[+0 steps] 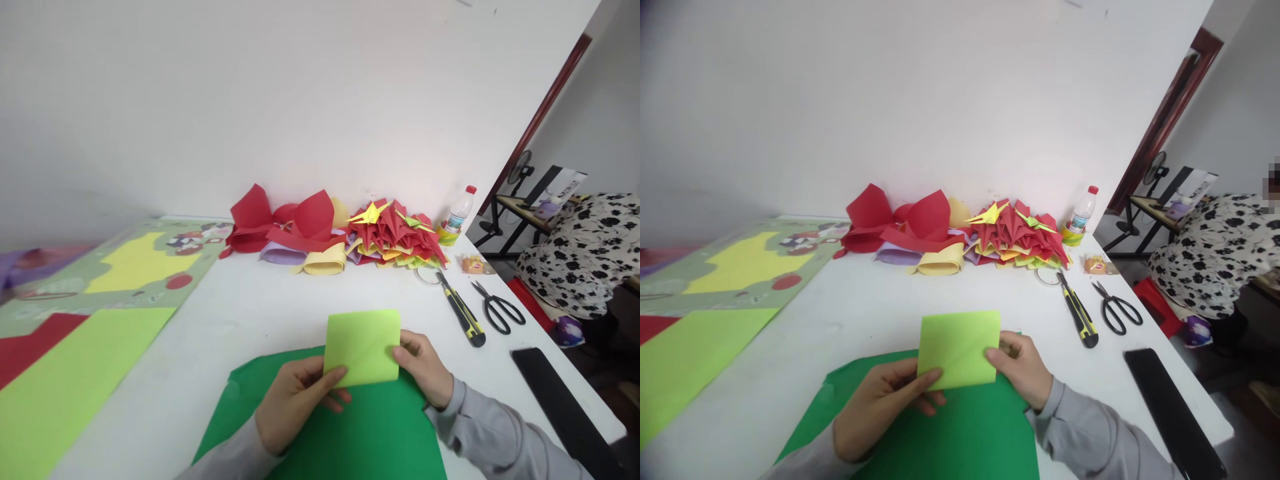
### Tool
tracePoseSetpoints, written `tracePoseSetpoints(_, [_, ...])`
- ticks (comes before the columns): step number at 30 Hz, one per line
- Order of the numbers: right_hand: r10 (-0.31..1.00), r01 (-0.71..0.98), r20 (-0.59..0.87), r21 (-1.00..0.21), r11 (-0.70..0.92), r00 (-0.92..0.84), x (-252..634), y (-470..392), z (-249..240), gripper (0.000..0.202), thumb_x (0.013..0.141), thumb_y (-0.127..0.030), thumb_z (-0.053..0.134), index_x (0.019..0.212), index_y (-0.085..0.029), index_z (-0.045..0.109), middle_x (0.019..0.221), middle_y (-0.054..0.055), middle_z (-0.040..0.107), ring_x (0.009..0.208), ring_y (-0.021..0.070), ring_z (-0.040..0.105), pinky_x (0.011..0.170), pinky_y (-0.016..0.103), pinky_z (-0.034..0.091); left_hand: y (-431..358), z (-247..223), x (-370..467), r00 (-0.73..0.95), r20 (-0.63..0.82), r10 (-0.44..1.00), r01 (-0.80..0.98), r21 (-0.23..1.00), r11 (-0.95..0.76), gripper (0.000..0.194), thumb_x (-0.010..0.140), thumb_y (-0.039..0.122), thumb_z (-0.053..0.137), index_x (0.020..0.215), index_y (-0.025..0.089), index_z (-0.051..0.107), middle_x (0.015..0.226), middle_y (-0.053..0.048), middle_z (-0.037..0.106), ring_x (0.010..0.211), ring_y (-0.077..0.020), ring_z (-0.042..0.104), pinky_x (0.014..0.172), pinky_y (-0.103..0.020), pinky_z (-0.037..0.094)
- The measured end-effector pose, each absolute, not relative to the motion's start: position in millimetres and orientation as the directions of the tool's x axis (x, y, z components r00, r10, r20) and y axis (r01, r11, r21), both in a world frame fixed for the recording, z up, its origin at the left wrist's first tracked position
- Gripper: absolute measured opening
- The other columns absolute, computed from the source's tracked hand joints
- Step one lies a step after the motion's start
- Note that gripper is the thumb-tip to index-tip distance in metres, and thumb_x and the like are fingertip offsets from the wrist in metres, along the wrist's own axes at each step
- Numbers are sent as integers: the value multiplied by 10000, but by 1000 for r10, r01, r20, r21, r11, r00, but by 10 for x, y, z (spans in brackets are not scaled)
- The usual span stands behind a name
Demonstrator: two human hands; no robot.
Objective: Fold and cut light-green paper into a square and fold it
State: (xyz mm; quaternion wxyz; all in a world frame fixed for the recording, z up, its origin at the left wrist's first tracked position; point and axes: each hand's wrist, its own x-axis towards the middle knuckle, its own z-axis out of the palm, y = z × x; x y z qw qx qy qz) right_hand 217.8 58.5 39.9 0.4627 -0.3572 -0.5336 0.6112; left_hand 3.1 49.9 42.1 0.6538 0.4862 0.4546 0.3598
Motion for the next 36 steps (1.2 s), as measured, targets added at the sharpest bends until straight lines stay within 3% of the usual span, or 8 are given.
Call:
tracePoseSetpoints(2, [963, -209, 41, -978, -16, -265, 2160, 567, 415, 418, 723, -536, 762, 922, -170, 733, 815, 43, 737, 703, 172, 664, 730, 324, 540, 477, 414, 54, 390, -267, 881, 12, 959, 285, 535, 582, 671, 761, 718, 155, 716, 577, -44, 692, 545, -190, 644, 518, -278, 548])
tracePoseSetpoints(7, [994, -182, -47, -981, -65, -100, 2172, 550, 388, 344, 662, -476, 820, 713, -149, 725, 695, 41, 730, 594, 162, 634, 582, 284, 498, 438, 408, 86, 468, -311, 827, 74, 947, 314, 564, 586, 713, 726, 683, 159, 680, 576, -50, 687, 548, -188, 646, 520, -272, 545])
tracePoseSetpoints(11, [996, -168, -54, -984, -65, -70, 2185, 553, 373, 337, 643, -464, 832, 655, -147, 717, 658, 33, 721, 549, 139, 604, 544, 263, 466, 444, 407, 88, 476, -345, 809, 91, 934, 345, 579, 569, 735, 719, 685, 171, 662, 532, -34, 669, 503, -174, 628, 498, -261, 529])
tracePoseSetpoints(36, [992, -207, -54, -975, -76, -111, 2192, 556, 401, 378, 675, -518, 795, 730, -150, 735, 677, 31, 729, 606, 165, 647, 617, 291, 489, 465, 362, 43, 414, -364, 834, 117, 930, 347, 547, 587, 687, 743, 737, 163, 704, 537, -42, 688, 504, -178, 635, 523, -264, 536])
